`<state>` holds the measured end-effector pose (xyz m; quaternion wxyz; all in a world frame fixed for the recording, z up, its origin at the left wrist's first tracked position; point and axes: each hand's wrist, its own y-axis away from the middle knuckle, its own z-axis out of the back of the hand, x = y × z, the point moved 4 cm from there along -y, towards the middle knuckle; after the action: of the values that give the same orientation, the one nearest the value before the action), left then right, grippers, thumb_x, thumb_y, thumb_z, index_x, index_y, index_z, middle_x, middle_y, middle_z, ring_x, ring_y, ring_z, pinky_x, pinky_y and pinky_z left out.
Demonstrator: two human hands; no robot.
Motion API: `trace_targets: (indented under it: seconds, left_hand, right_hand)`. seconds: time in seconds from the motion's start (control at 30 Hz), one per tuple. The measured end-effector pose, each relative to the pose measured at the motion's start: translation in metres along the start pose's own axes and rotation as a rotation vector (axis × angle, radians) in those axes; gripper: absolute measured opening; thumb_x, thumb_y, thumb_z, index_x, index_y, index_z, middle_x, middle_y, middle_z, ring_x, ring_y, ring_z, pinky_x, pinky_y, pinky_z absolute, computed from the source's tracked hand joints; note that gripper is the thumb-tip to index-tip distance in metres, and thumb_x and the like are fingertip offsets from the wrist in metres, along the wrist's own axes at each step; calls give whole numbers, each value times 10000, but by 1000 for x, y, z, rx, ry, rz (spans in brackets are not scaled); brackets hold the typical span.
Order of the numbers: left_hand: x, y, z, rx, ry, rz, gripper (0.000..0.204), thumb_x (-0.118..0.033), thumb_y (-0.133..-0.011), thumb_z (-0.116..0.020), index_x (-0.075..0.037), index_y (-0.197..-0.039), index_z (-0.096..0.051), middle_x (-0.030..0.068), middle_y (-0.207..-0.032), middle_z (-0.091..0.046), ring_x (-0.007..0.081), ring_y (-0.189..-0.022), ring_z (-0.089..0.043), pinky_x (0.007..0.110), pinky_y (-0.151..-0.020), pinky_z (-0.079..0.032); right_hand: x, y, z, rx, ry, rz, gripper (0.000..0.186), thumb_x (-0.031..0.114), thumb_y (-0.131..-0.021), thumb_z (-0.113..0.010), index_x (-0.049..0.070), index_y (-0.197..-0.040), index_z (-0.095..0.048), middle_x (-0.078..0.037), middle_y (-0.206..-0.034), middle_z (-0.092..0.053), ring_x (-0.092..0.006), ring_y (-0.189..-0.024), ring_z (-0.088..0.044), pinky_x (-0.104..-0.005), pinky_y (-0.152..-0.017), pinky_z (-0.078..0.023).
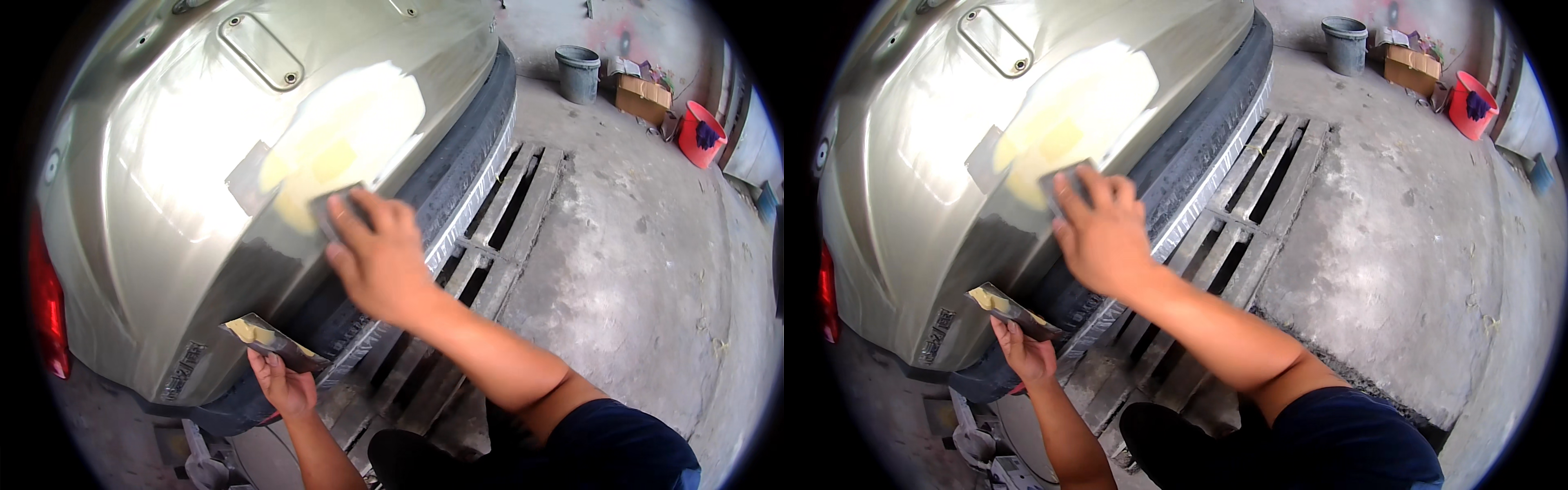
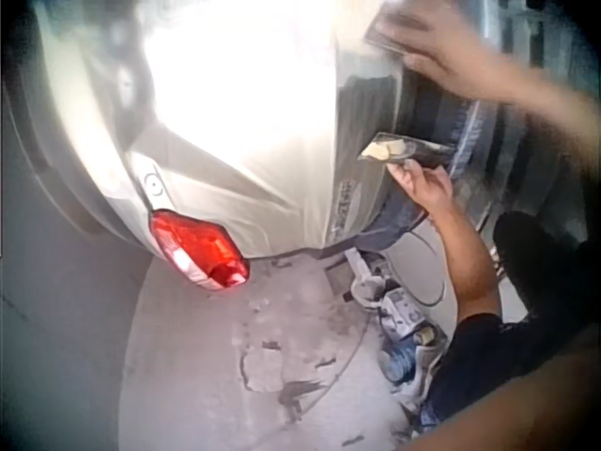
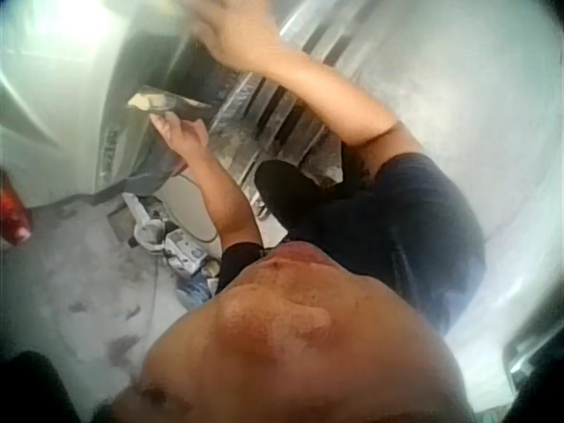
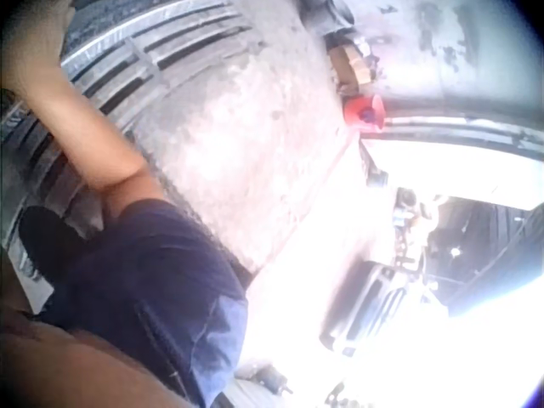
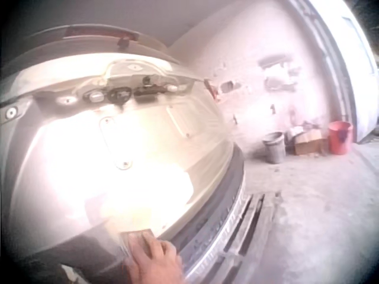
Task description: The person applies a yellowish body filler to the rear bumper of a silver car using a metal spreader. They repeatedly scoop filler from a second spreader and smooth it over the surface, working around the taillight and license plate area.
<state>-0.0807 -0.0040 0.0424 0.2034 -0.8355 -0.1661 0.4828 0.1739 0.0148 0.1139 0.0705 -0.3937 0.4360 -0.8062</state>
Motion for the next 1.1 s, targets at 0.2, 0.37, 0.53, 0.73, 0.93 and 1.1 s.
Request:
trace_targets:
  seconds: [0.2, 0.37, 0.53, 0.73, 0.93, 1.1]
  left_hand:
    - [-2, -1, -3, 53, 2, -4, 523, -42, -965, -523, -47, -1452, -334, 76, -1288, -565, 171, -1119, -584, 332, -970, -468]
    - [-3, 0, -1, 30, -24, -10, 503, -44, -964, -527, -41, -1436, -351, 76, -1287, -561, 170, -1136, -573, 335, -991, -451]
    - [0, 0, -12, 55, 0, 7, 476, -55, -972, -523, -34, -1420, -364, 78, -1287, -559, 176, -1158, -562, 341, -1008, -439]
    - [8, 38, -69, -110, 77, 83, 420, -31, -987, -475, -24, -1397, -387, 96, -1295, -558, 191, -1179, -559, 355, -1018, -450]
    - [1, 58, -98, -112, 116, 143, 371, -32, -1002, -446, -31, -1372, -419, 98, -1285, -563, 194, -1157, -568, 372, -1017, -455]
    - [-2, 61, -109, -190, 38, 78, 385, -63, -1005, -460, -48, -1384, -399, 90, -1319, -534, 191, -1199, -536, 385, -1025, -438]
  right_hand:
    - [-46, -60, 32, -118, -102, -180, 504, 261, -914, -575, 53, -1370, -515, -227, -1382, -455, -453, -1203, -428, -515, -1009, -401]
    - [-3, -16, -4, -28, -39, -40, 515, 212, -895, -593, 57, -1377, -497, -203, -1370, -438, -449, -1151, -438, -539, -944, -419]
    - [2, 9, 18, 80, -39, 60, 494, 170, -878, -620, 50, -1348, -530, -199, -1351, -452, -429, -1137, -440, -516, -948, -414]
    - [5, 71, 62, 491, -882, 163, 468, 151, -882, -676, 53, -1330, -584, -180, -1381, -474, -335, -1267, -454, -420, -1056, -371]
    - [-31, 99, 66, 494, -561, 230, 428, 131, -813, -735, 75, -1232, -668, -124, -1327, -531, -324, -1212, -491, -423, -1034, -382]
    - [-39, 85, 83, 318, -298, 110, 410, 149, -802, -740, 77, -1202, -680, -131, -1300, -546, -342, -1176, -507, -426, -993, -425]
